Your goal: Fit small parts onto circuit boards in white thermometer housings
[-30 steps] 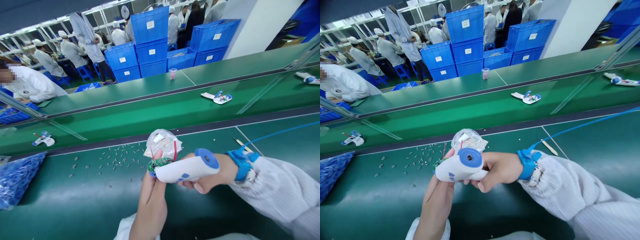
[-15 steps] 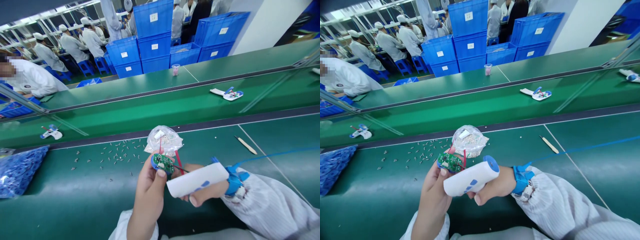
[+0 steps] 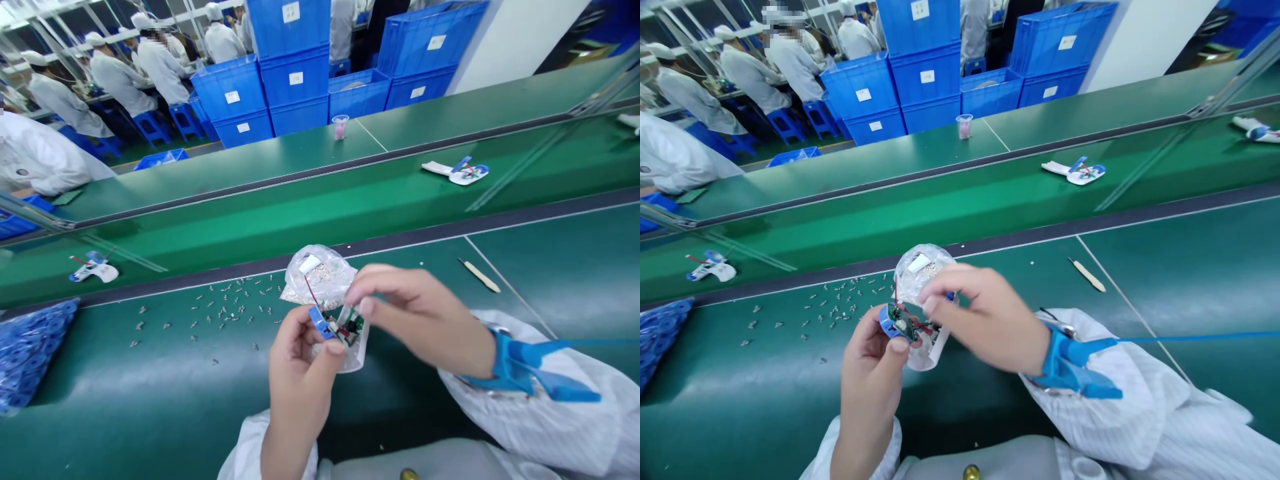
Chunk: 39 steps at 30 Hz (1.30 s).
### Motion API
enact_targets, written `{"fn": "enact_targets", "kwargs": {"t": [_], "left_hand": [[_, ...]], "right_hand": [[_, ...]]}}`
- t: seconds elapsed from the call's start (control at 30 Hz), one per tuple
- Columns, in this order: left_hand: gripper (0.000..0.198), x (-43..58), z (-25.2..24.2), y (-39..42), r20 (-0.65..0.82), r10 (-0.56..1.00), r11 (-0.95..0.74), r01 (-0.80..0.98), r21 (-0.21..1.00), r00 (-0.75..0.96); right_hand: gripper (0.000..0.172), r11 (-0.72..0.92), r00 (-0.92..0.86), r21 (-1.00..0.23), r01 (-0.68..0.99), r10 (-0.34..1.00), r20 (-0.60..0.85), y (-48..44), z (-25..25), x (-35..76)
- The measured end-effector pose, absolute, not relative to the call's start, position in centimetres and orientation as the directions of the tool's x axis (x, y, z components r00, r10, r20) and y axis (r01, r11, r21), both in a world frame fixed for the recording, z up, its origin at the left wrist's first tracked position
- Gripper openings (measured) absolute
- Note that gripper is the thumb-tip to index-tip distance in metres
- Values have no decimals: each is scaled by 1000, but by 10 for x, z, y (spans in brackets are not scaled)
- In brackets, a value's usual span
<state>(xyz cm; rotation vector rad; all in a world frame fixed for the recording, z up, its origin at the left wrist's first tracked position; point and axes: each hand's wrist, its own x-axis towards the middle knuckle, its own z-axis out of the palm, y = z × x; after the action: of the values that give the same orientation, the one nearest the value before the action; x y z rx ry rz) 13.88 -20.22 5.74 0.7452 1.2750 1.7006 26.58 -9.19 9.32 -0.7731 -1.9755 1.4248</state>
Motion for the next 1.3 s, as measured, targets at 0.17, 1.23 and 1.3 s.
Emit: {"fn": "enact_targets", "kwargs": {"t": [0.17, 1.23, 1.3], "left_hand": [[21, 145, 64, -204, -18, 834, -27, -73, 997, -551], [17, 159, 47, -199, 9, 876, -185, -319, 930, -482], [17, 162, 46, -195, -36, 884, -151, -359, 921, -466]], "right_hand": [[18, 274, -724, -954, 125, 683, 101, -112, 98, 251], [30, 554, -669, -741, 379, 718, 195, -108, 84, 252], [28, 579, -612, -722, 378, 742, 275, -112, 80, 251]]}}
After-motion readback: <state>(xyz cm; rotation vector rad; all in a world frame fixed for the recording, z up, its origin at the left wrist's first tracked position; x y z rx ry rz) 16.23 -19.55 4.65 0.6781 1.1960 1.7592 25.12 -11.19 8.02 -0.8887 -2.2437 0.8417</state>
